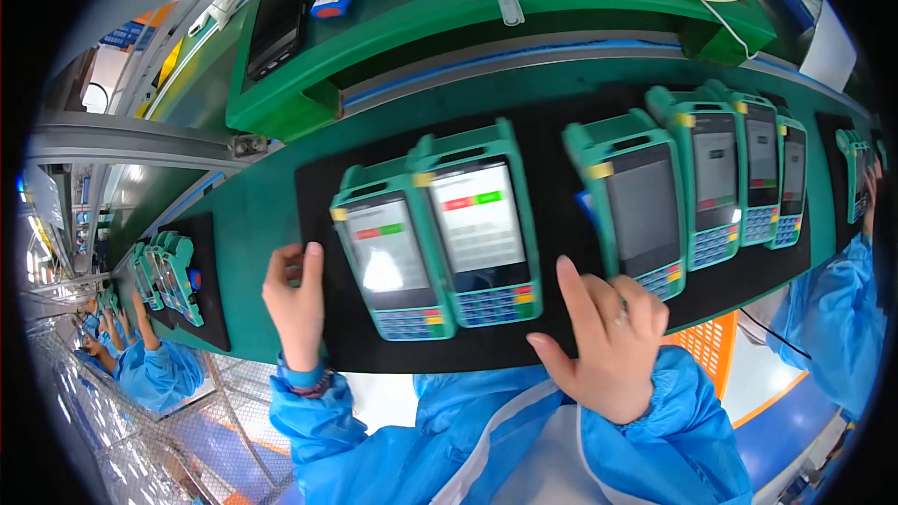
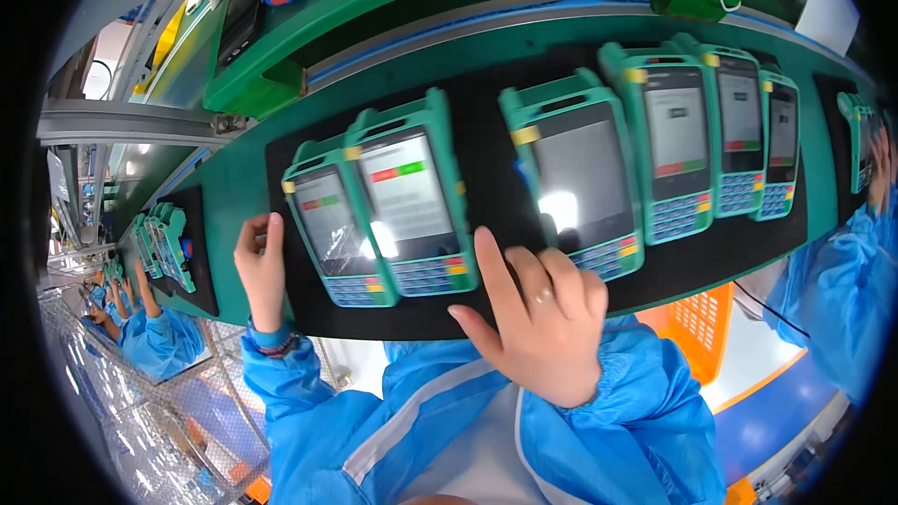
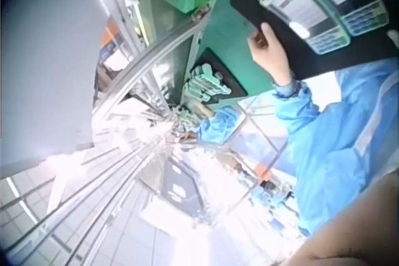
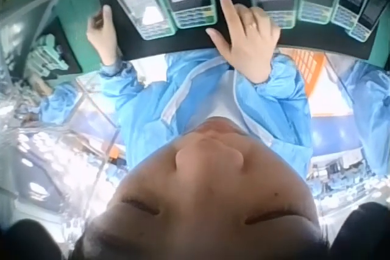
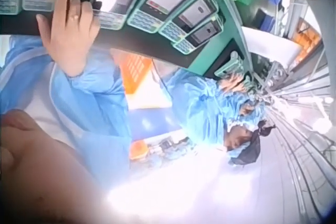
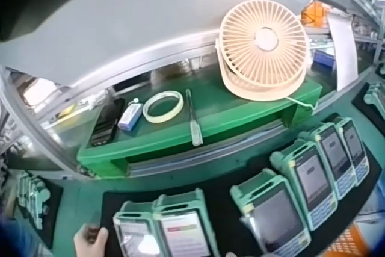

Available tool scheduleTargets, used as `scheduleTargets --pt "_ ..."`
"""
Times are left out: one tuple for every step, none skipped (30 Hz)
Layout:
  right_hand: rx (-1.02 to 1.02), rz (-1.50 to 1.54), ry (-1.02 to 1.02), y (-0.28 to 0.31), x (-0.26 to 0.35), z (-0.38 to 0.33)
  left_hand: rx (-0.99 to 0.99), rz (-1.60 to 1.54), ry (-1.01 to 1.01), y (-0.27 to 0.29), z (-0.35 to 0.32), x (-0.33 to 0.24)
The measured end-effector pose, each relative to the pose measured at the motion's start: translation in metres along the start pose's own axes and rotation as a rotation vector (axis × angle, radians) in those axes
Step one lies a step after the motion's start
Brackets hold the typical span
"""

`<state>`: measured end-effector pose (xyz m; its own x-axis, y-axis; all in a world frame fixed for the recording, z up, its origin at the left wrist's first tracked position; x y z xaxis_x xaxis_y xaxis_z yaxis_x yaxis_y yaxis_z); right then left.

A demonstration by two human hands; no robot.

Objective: The person tests handheld payment terminals by pressing keys and tapping on the touchscreens, then pushes the tested devices along the assembly line.

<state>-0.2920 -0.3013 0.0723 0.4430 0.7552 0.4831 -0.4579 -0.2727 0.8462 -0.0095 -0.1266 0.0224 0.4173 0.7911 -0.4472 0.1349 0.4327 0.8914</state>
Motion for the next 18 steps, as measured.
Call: scheduleTargets --pt "0.063 -0.015 -0.034 -0.012 -0.002 -0.002 0.021 -0.042 -0.028 -0.004 -0.008 -0.008" --pt "0.081 0.001 -0.069 -0.02 -0.004 -0.001 0.045 -0.083 -0.025 -0.008 -0.015 -0.014" --pt "0.079 -0.037 -0.08 -0.023 -0.006 0.001 0.07 -0.126 -0.023 -0.011 -0.021 -0.021" --pt "0.071 -0.015 -0.101 -0.026 -0.011 0.005 0.025 0.063 -0.098 -0.007 -0.029 -0.031" --pt "0.036 0.05 -0.099 -0.024 -0.014 0.009 -0.024 0.119 -0.156 0.0 -0.04 -0.049" --pt "0.014 0.111 -0.112 -0.021 -0.019 0.012 -0.072 0.173 -0.214 0.005 -0.051 -0.066" --pt "-0.013 0.177 -0.121 -0.017 -0.019 0.014 -0.02 0.112 -0.245 0.002 -0.062 -0.07" --pt "-0.045 0.184 -0.14 -0.011 -0.018 0.015 0.048 0.101 -0.272 -0.004 -0.073 -0.083" --pt "-0.044 0.179 -0.135 -0.006 -0.017 0.016 0.091 0.122 -0.35 -0.013 -0.083 -0.093" --pt "0.042 0.277 -0.204 -0.012 -0.023 0.015 0.116 0.075 -0.381 -0.017 -0.091 -0.101" --pt "0.129 0.375 -0.273 -0.021 -0.03 0.013 0.137 0.073 -0.379 -0.017 -0.092 -0.105" --pt "0.024 0.564 -0.191 -0.017 -0.028 0.016 0.156 0.072 -0.377 -0.018 -0.091 -0.107" --pt "0.067 0.632 -0.241 -0.019 -0.033 0.015 0.286 -0.193 -0.27 -0.027 -0.087 -0.094" --pt "0.111 0.701 -0.29 -0.02 -0.036 0.015 0.309 -0.232 -0.283 -0.027 -0.086 -0.094" --pt "0.185 0.81 -0.366 -0.026 -0.041 0.014 0.331 -0.27 -0.295 -0.027 -0.086 -0.096" --pt "0.183 0.92 -0.422 -0.028 -0.046 0.013 0.35 -0.313 -0.244 -0.027 -0.086 -0.098" --pt "0.182 1.031 -0.478 -0.031 -0.05 0.011 0.352 -0.321 -0.245 -0.027 -0.087 -0.1" --pt "0.186 1.014 -0.446 -0.03 -0.051 0.012 0.353 -0.32 -0.222 -0.028 -0.088 -0.099"
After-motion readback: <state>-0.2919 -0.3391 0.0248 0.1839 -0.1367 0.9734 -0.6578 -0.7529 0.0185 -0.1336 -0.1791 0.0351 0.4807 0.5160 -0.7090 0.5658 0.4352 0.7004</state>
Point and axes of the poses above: each hand's wrist, its own z-axis towards the middle knuckle, its own y-axis out of the back of the hand, x = y × z, the point moved 10 cm from there along z, towards the middle knuckle, and after that the axes turned 12 degrees about z, right-handed, at the moved point
